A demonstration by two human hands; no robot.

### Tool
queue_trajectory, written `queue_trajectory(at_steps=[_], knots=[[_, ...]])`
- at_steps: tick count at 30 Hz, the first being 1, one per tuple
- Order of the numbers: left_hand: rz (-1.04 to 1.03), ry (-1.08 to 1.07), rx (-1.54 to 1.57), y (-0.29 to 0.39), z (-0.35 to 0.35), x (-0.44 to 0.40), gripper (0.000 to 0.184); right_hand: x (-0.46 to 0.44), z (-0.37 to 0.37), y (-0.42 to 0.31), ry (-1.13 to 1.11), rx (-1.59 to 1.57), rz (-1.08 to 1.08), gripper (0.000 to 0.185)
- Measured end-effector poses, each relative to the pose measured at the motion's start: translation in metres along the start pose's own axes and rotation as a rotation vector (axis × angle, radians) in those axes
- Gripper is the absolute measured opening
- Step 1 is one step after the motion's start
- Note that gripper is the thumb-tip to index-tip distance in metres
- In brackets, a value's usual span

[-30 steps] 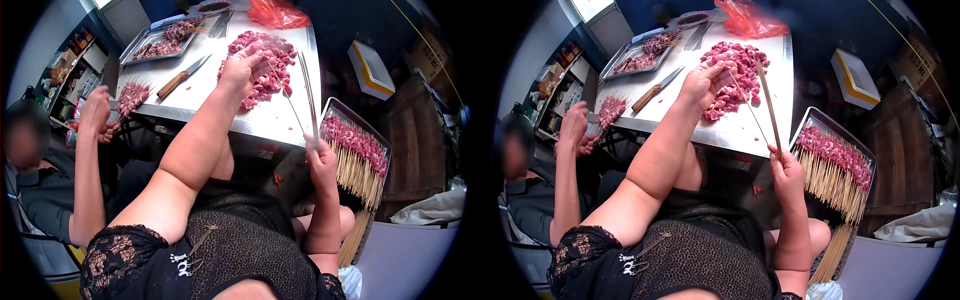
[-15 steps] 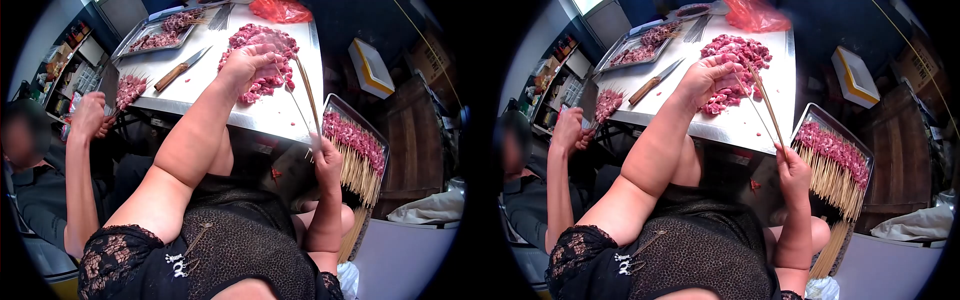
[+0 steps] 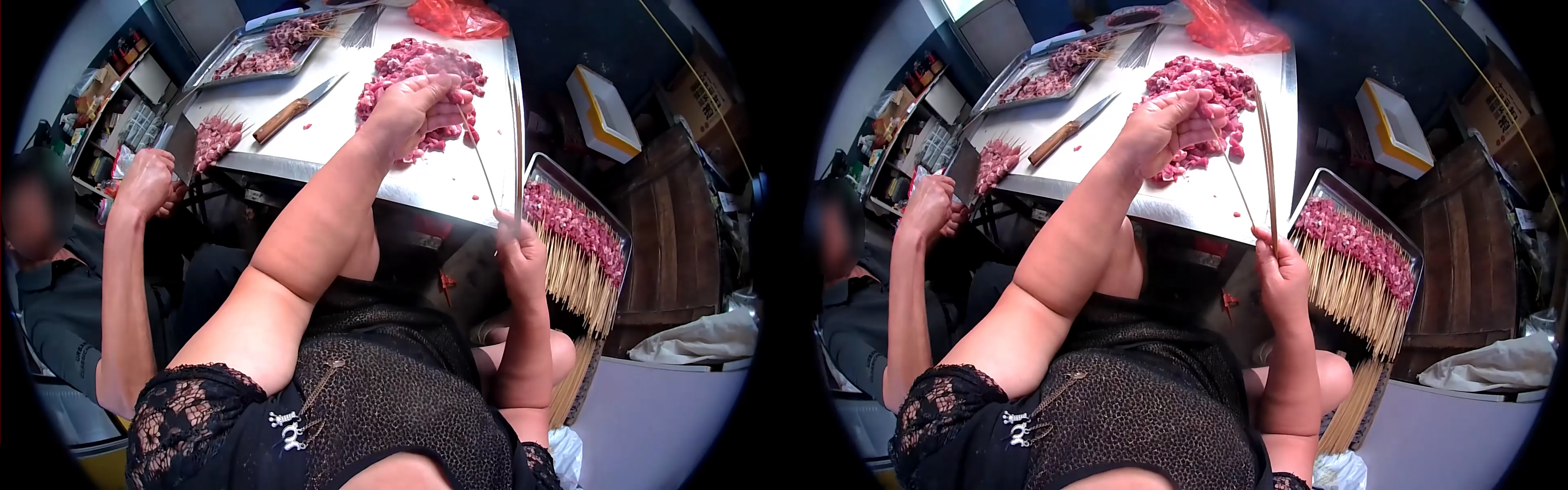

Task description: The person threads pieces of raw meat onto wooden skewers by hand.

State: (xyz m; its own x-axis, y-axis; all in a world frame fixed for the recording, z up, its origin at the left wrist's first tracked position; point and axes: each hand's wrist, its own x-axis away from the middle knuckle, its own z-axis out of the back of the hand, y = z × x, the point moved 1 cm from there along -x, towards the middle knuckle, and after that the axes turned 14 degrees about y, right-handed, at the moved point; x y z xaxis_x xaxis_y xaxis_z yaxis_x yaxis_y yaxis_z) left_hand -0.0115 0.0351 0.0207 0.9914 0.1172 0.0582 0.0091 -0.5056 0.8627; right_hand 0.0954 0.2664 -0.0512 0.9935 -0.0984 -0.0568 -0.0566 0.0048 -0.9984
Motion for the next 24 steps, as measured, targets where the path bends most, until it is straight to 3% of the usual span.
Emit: queue_trajectory(at_steps=[16,18,20,24], knots=[[0.058,-0.077,0.056,0.001,-0.001,0.008,0.029,-0.006,0.004,-0.003,0.097,0.215,0.246,0.020],[0.066,-0.082,0.046,0.002,-0.001,0.008,0.030,-0.005,0.003,-0.005,0.070,0.186,0.210,0.020],[0.078,-0.085,0.036,0.002,-0.001,0.007,0.030,-0.003,0.000,-0.007,-0.035,0.024,-0.010,0.021],[0.064,-0.106,0.014,0.002,-0.001,0.009,0.029,0.002,-0.008,-0.015,-0.113,-0.154,-0.186,0.023]])
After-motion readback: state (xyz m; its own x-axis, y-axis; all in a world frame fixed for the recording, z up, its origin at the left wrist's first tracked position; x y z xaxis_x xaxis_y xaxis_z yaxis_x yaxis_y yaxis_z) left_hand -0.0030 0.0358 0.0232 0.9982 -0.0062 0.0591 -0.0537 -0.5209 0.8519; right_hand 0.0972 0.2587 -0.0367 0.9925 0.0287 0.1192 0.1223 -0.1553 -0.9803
